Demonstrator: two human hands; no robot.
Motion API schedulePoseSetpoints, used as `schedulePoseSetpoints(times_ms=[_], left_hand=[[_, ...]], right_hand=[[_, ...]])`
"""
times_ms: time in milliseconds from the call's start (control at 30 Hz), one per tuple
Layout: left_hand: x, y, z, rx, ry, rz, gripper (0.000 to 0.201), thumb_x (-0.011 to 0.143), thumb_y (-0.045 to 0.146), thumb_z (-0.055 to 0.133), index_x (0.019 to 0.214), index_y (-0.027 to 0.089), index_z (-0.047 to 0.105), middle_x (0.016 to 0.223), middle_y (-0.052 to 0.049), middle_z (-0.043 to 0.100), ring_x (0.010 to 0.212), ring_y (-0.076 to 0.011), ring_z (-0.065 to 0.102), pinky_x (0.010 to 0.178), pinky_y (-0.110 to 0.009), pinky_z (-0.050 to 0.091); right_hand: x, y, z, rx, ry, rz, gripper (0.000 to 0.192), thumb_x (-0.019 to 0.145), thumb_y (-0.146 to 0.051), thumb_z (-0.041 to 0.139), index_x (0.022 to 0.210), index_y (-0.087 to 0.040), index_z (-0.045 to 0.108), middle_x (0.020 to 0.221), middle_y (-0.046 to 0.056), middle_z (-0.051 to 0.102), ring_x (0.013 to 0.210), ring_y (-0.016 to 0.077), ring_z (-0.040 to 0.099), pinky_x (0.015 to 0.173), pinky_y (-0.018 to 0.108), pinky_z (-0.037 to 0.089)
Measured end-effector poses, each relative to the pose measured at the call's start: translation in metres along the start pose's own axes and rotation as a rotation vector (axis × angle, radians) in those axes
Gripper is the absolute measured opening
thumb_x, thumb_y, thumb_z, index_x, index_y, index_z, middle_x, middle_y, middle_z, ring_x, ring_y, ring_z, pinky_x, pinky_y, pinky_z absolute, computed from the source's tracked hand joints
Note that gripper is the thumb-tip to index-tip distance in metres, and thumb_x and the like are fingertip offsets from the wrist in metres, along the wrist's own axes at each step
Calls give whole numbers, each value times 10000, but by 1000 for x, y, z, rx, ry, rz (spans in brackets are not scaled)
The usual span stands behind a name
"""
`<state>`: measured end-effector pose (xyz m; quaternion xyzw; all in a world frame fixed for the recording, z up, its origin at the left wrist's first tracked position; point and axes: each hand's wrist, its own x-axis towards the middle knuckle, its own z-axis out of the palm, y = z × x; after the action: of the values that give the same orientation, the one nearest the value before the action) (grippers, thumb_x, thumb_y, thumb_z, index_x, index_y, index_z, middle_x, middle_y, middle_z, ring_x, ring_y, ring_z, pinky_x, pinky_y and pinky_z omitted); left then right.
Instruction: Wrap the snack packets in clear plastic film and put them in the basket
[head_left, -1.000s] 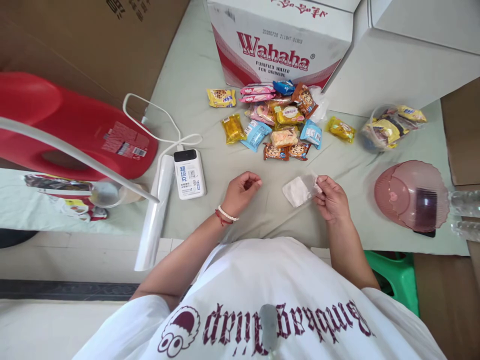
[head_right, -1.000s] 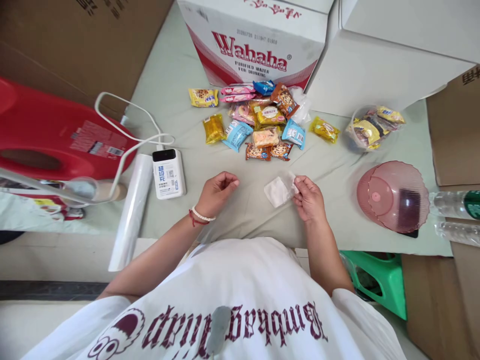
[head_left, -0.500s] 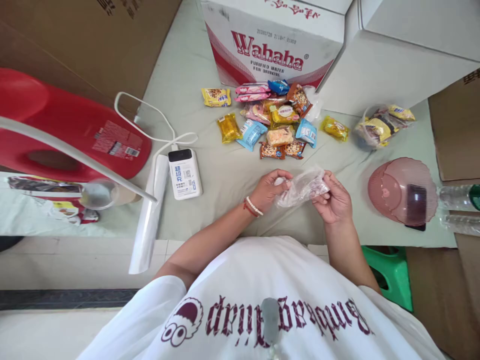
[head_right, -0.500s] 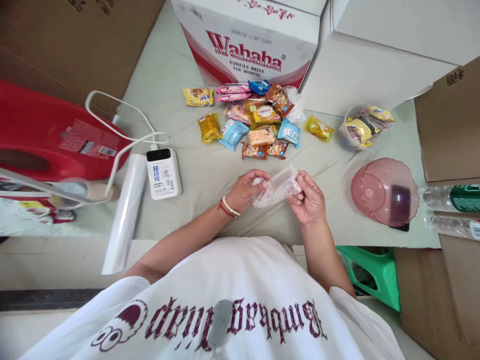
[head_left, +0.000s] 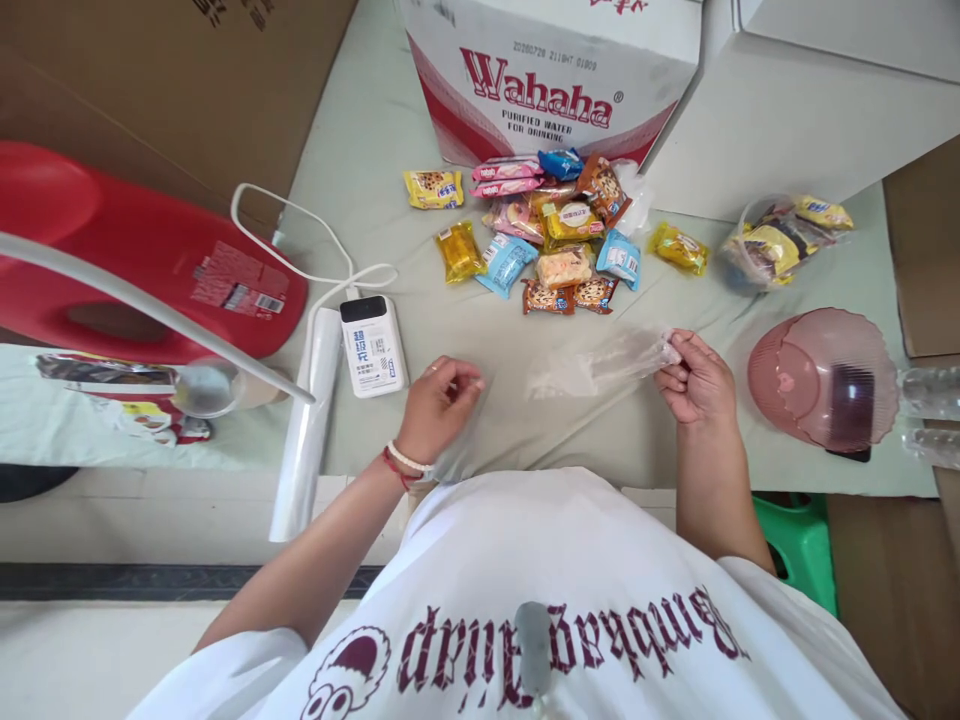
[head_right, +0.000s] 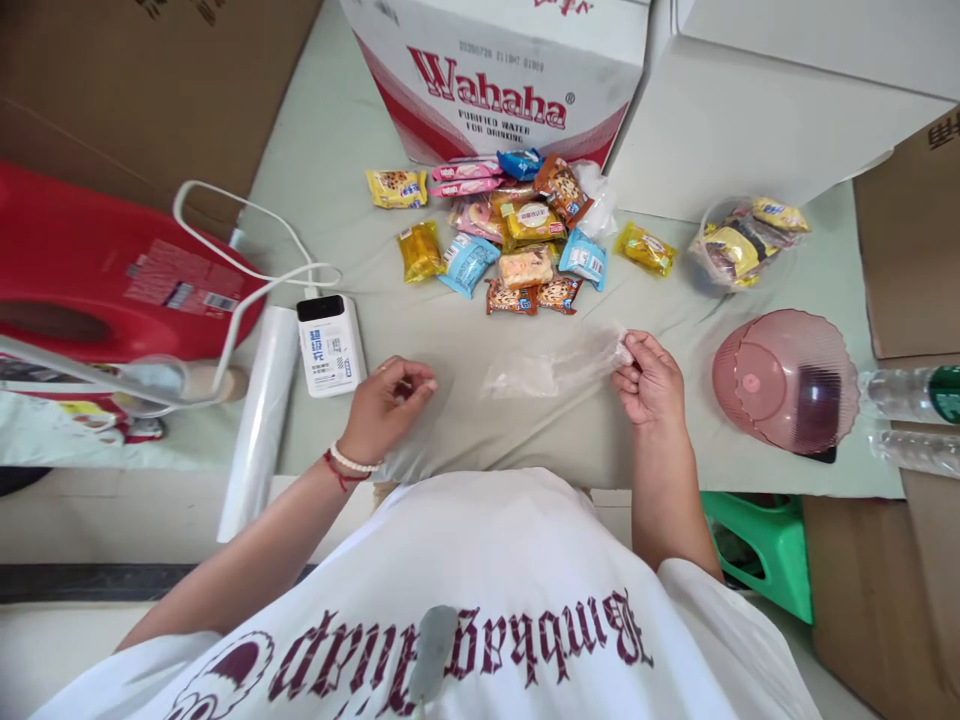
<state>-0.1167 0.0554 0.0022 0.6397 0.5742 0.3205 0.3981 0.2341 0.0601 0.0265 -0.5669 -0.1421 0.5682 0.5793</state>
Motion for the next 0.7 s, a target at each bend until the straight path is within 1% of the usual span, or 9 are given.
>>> schedulePoseSetpoints(times_ms=[133,200,267,367,433,500,567,633,700], left_hand=[[8,27,45,166,-133,478,253,959,396,608,1094,207,710,1114,-113,696,1086,-242,626,974,-410,496],[20,32,71,261,-243,579,313,950,410,629,1189,221,698,1266,-136,677,1215,-285,598,1038,-462,465],[33,30,89,349,-314,500,261,977,336,585,1168,211,710,1212,-134,703,1161,-286,629,998,-469,481],[46,17,100,332,-345,383,231,991,277,543,1078,176,732,1070,-124,725,1043,-261,660,938,-425,519],[50,8,99,290,-327,372,217,979,229,536,1040,174,737,1040,-117,721,1021,-249,658,923,-395,530],[50,3,96,274,-279,343,219,963,178,521,1005,182,735,999,-104,714,984,-241,656,901,-381,532],[48,2,96,252,-215,292,208,961,170,520,990,186,725,959,-89,705,928,-229,654,868,-367,530],[45,4,99,226,-155,260,192,967,180,520,991,189,710,944,-77,697,895,-217,649,845,-353,522],[42,8,103,204,-126,264,176,973,187,518,981,193,694,935,-70,687,875,-206,641,828,-340,512]], right_hand=[[0,-2,17,-9,-56,22,355,619,-279,918,803,-180,632,574,-93,447,396,-7,243,308,81,226],[2,-6,22,-13,-74,4,345,638,-280,907,808,-184,623,583,-90,447,401,-4,248,312,84,226],[8,-12,21,-21,-79,-37,324,666,-282,891,814,-190,618,583,-90,436,405,0,252,319,87,229],[20,-19,11,-42,-69,-106,306,688,-282,875,833,-196,619,615,-77,477,433,8,326,350,91,287],[25,-19,2,-75,-36,-140,335,690,-301,871,913,-214,636,729,-45,587,518,32,475,431,113,422],[22,-12,-4,-138,64,-222,404,696,-347,870,1010,-250,635,886,-25,658,630,62,588,538,165,531],[11,2,-5,-238,163,-291,410,722,-436,856,1015,-259,631,927,-22,666,622,66,595,519,177,520],[-5,21,2,-354,125,-198,424,765,-577,797,955,-229,646,872,1,669,543,65,542,417,173,417],[-21,42,15,-448,-26,0,515,770,-687,745,921,-201,665,838,39,690,514,81,524,372,196,339]])
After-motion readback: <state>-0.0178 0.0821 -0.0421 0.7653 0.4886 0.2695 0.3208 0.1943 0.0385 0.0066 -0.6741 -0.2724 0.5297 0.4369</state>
